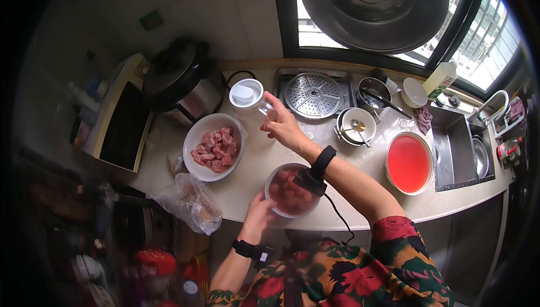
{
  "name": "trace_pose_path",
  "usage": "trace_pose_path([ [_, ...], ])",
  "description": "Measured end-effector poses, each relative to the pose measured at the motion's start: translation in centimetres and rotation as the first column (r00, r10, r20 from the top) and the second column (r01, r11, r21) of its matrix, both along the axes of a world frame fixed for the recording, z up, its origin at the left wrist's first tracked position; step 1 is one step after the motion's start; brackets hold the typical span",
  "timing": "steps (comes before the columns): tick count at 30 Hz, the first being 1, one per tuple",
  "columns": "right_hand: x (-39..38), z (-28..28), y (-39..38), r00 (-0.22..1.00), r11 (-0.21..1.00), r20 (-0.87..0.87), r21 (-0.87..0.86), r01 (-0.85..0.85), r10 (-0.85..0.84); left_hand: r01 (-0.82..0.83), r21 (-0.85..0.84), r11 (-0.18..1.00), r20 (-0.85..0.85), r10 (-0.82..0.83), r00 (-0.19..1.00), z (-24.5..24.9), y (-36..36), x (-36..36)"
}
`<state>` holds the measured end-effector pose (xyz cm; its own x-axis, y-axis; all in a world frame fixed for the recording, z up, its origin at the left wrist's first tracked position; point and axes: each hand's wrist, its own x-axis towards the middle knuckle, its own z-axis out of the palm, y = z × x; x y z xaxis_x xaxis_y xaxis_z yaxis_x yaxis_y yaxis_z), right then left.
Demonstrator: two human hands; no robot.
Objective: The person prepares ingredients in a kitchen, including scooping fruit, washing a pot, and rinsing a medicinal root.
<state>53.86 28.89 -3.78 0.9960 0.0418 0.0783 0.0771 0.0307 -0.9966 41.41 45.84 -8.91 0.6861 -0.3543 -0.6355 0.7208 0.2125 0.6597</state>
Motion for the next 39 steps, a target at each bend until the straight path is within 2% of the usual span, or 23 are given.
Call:
trace_pose_path([
  [5, 0.1, 0.5, 0.0, 0.997, 0.999, -0.049, 0.021, -0.050, 0.051, -0.016, 0.024, 1.000, -0.001, 0.016, 1.000, -0.6, 0.7, 0.6],
  [8, -0.7, -0.3, -0.6, 0.998, 0.978, 0.052, -0.205, 0.034, -0.024, -0.022, 0.036, 0.999, -0.004, 0.022, 1.000, -1.2, 1.5, 1.3],
  [9, -1.6, -0.8, -0.9, 0.998, 0.978, 0.053, -0.204, 0.034, -0.024, -0.026, 0.047, 0.999, -0.004, 0.026, 1.000, -1.5, 1.8, 1.6],
  [11, -4.2, -1.9, -1.6, 0.973, 0.906, 0.092, -0.356, 0.230, -0.211, -0.031, 0.056, 0.998, -0.004, 0.031, 1.000, -1.7, 2.3, 2.1],
  [13, -6.0, -6.0, -2.7, 0.978, 0.916, -0.177, -0.399, 0.031, -0.110, -0.041, 0.055, 0.998, 0.002, 0.041, 0.999, -1.6, 2.6, 2.6],
  [15, -7.6, -9.2, -3.7, 0.936, 0.917, -0.298, -0.289, -0.273, 0.185, -0.045, 0.044, 0.998, 0.003, 0.045, 0.999, -2.1, 2.9, 3.3],
  [16, -8.7, -8.6, -3.2, 0.936, 0.917, -0.298, -0.289, -0.274, 0.186, -0.050, 0.055, 0.997, -0.005, 0.050, 0.999, -2.5, 3.1, 3.7],
  [18, -10.9, -5.5, -2.3, 0.795, 0.999, -0.604, 0.044, -0.032, 0.052, -0.043, 0.077, 0.996, -0.014, 0.045, 0.999, -2.5, 3.4, 4.2],
  [19, -11.2, -4.8, -2.2, 0.795, 0.998, -0.605, 0.049, -0.029, 0.053, -0.041, 0.082, 0.996, -0.014, 0.042, 0.999, -2.4, 3.5, 4.5],
  [21, -11.4, -4.0, -2.2, 0.739, 0.974, -0.659, 0.224, 0.020, 0.136, -0.034, 0.084, 0.996, -0.008, 0.035, 0.999, -2.2, 3.9, 5.1],
  [30, -10.2, -6.6, -1.0, 0.775, 0.951, -0.614, 0.304, 0.060, 0.148, -0.001, 0.080, 0.997, 0.029, -0.002, 1.000, -1.9, 5.2, 7.2],
  [32, -10.0, -6.9, -0.8, 0.785, 0.950, -0.603, 0.306, 0.062, 0.143, -0.056, 0.039, 0.998, 0.063, 0.053, 0.997, -2.4, 5.3, 7.3],
  [39, -9.7, -7.2, 0.1, 0.801, 0.929, -0.590, 0.342, 0.139, 0.097, -0.174, 0.074, 0.982, 0.142, 0.163, 0.976, -3.3, 5.3, 6.7],
])
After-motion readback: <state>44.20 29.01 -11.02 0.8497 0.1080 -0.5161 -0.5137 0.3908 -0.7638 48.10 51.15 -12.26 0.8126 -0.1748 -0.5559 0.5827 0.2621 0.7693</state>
